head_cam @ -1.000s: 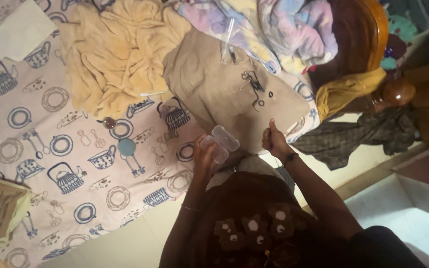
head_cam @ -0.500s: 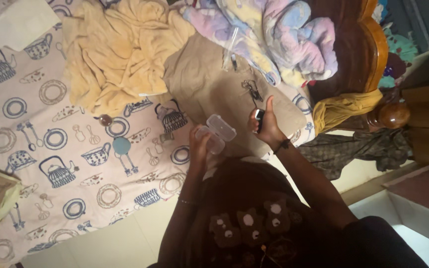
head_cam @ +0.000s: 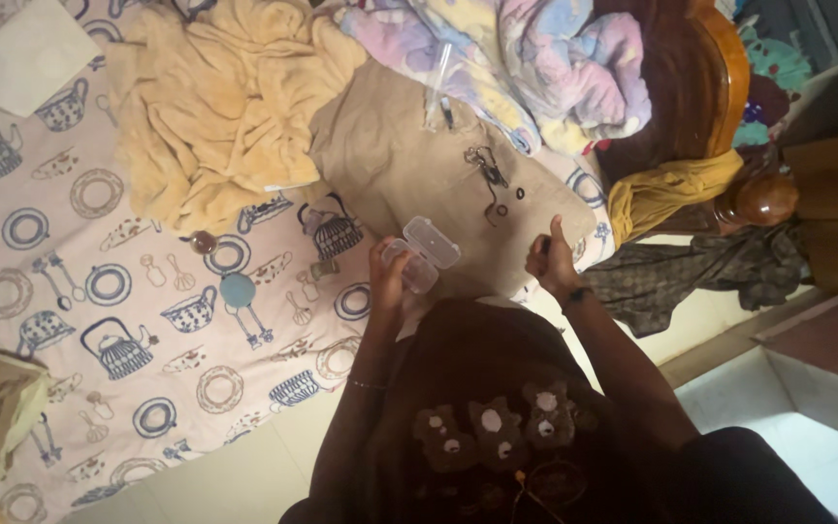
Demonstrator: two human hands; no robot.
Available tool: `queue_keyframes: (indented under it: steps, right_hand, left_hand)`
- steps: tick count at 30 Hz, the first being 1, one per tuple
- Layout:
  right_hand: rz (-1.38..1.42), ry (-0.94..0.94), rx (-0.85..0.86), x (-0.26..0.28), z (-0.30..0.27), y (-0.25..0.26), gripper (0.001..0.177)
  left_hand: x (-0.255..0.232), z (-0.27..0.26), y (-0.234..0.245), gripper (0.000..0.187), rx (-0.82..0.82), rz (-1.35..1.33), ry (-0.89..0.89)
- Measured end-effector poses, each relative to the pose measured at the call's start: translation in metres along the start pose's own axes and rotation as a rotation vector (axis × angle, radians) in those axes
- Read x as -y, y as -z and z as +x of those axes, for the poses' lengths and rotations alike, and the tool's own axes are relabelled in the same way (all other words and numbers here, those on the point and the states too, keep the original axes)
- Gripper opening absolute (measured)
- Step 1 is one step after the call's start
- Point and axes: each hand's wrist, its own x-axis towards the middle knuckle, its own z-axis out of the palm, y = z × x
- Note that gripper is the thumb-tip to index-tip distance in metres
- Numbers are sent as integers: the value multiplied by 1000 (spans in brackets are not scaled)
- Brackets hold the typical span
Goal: The person organizes makeup and accessories by placing small items into clear containers and arranging bottles and jars on shelves in a wooden cabinet.
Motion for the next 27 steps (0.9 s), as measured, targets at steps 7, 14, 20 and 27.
queue_keyframes:
  steps: [7,14,20,27]
  right_hand:
    - [-156,-65,-165,-13,-33,11,48]
    - [-352,282,229,11,-105,-85,50]
    - [-589,365,260,5,-113,-121,24]
    - [-639,322,178,-3,-79,-91,13]
  left_hand:
    - [-12,-8,-14,50,140,8,8]
    - [-14,-6,-28,48,190,1,259]
    - [34,14,-22,50,155,48,274]
    - [55,1,-7,27,267,-150,128]
